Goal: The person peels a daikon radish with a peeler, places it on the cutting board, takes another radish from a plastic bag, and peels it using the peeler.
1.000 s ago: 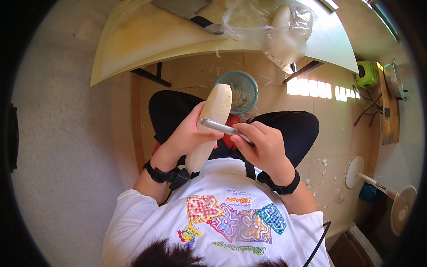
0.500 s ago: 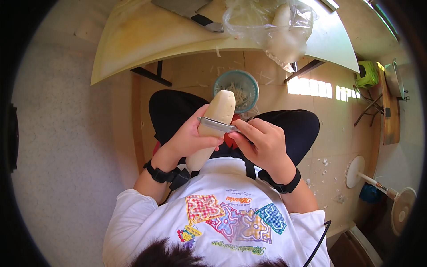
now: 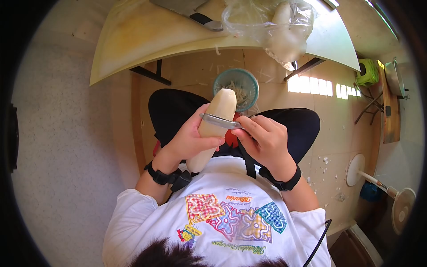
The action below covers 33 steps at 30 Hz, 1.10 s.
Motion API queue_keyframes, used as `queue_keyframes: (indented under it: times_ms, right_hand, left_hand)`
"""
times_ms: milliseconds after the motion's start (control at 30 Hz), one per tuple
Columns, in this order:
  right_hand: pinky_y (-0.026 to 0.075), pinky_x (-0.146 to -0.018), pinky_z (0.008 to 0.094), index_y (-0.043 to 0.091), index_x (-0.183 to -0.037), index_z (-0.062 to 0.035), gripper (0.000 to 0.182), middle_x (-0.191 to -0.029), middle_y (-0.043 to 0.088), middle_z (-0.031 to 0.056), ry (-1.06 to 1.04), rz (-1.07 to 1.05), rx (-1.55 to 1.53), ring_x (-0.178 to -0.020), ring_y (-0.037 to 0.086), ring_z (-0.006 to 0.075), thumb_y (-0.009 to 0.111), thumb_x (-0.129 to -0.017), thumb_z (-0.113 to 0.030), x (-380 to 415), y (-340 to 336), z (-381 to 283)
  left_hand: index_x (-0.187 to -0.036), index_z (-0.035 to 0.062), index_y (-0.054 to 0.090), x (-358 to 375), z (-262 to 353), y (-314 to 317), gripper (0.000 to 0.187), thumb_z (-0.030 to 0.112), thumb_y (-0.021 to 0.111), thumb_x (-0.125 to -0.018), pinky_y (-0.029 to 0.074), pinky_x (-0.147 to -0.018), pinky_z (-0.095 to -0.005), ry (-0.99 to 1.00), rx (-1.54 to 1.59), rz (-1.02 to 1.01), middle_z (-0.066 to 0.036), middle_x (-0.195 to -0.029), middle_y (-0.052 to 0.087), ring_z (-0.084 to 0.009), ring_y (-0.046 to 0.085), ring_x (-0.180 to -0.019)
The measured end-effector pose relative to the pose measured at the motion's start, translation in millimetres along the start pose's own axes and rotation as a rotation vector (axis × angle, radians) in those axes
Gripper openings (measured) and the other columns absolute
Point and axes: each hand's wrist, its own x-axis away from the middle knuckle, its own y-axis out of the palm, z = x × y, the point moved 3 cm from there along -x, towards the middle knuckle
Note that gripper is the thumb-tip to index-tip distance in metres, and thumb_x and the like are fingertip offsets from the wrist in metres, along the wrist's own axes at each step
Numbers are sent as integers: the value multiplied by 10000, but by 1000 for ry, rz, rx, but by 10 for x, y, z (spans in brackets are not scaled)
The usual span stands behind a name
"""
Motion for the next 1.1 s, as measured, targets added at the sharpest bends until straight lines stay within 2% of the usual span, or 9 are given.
queue_keyframes:
  times_ms: [133,200,367,433,600,733,800,867,1100]
  right_hand:
    - [425,-475,300,691,-972,-32,193,-685,599,80,162,142,70,-515,544,213,769,-818,-120,-41,-151,176]
    - [403,-476,289,690,-965,-11,161,-674,590,86,152,79,168,-507,513,199,751,-842,-95,-23,-193,273]
    - [405,-527,256,691,-962,14,139,-680,592,80,319,119,-27,-554,496,135,726,-875,-89,147,-104,457]
    - [409,-541,251,690,-963,17,137,-686,597,74,337,161,-22,-566,498,121,722,-880,-88,164,-146,469]
    - [406,-561,238,679,-975,42,136,-694,605,68,577,140,-251,-597,519,98,698,-900,-70,275,-176,543]
    - [408,-553,240,675,-984,38,139,-695,602,75,569,237,-379,-590,532,113,700,-884,-55,285,-204,420]
    - [417,-527,250,679,-980,14,158,-703,606,76,188,88,-167,-567,547,140,726,-846,-56,154,-288,137]
    - [439,-479,283,696,-951,-30,205,-711,620,76,28,3,-155,-531,571,197,779,-777,-101,52,-239,-57]
    - [451,-486,294,703,-976,-36,232,-715,620,78,-21,-79,-90,-547,587,208,778,-772,-119,73,-30,-55]
  left_hand:
    - [-1421,64,393,52,28,20,755,51,783,-774,511,-876,-302,-13,-115,-28,-41,-1168,582,-113,582,-1047]
    - [-1400,67,422,131,121,110,750,76,806,-756,494,-901,-299,206,-364,-199,-32,-1174,571,-109,560,-1067]
    - [-1414,77,399,80,158,95,748,51,791,-778,524,-856,-282,67,-71,-172,-53,-1170,568,-104,593,-1001]
    - [-1427,76,376,80,205,65,748,35,773,-794,564,-762,-296,-24,31,-136,-58,-1122,586,-111,623,-919]
    - [-1438,74,355,28,202,46,756,36,763,-803,578,-674,-320,-12,79,-136,-57,-1053,607,-130,644,-856]
    - [-1447,66,336,-17,187,15,781,40,768,-798,579,-670,-324,-81,98,-56,-79,-1045,612,-156,656,-832]
    - [-1448,62,329,-39,170,-12,792,36,771,-792,581,-672,-330,-105,82,-41,-87,-1045,611,-163,662,-827]
    - [-1449,59,323,-46,166,-15,803,32,775,-785,584,-674,-336,-130,66,-30,-94,-1045,611,-171,667,-823]
    - [-1429,57,339,-6,217,1,814,-9,762,-736,588,-683,-343,-103,94,-28,-96,-1046,613,-175,675,-830]
